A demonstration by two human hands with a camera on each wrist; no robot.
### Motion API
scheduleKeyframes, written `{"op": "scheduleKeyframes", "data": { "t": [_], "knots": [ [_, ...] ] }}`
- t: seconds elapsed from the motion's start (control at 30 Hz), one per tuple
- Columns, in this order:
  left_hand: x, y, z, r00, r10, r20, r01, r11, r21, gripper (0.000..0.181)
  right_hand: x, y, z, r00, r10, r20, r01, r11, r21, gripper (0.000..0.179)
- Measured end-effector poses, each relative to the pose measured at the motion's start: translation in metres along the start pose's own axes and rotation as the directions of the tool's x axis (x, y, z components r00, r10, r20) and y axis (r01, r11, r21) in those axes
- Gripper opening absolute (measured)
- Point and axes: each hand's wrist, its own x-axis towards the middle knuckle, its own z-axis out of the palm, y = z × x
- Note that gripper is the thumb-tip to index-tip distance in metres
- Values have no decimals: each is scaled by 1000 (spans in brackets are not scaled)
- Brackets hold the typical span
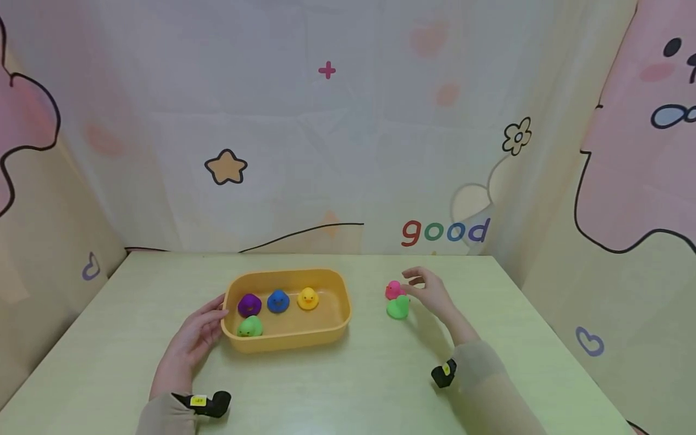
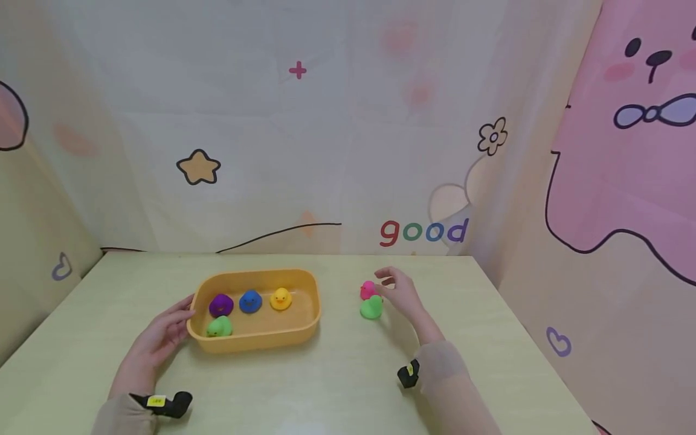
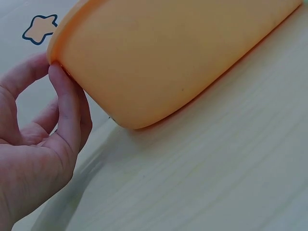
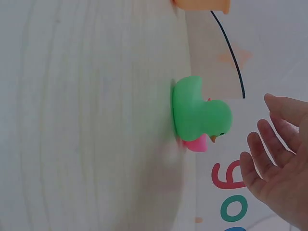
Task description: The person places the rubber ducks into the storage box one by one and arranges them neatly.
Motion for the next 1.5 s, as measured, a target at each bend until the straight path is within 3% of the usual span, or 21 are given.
{"op": "scheduleKeyframes", "data": {
  "t": [0.13, 0.43, 0.87, 1.0, 1.3, 1.5],
  "knots": [
    [1, 1, -1, 1000, 5, 11, -5, 1000, -5, 37, -2, 4, 3, 998, 35, 42, -34, 999, -5, 40],
    [3, 2, 0, 1000, 2, 4, -2, 1000, -6, 37, -5, 13, 2, 983, 29, 179, -21, 999, -46, 43],
    [4, 3, 2, 1000, 2, -5, -2, 1000, -1, 38, -4, 16, -5, 964, 18, 266, 2, 997, -73, 38],
    [4, 2, 0, 1000, 8, 0, -8, 1000, -4, 38, -5, 16, -4, 965, 9, 261, 9, 998, -69, 37],
    [1, -1, 0, 1000, 16, 26, -15, 1000, -24, 39, -9, 5, -1, 976, 151, 159, -133, 983, -123, 44],
    [-1, 2, 1, 1000, 4, 6, -4, 1000, -28, 37, -11, -9, 2, 981, 182, 64, -175, 979, -105, 38]
  ]
}}
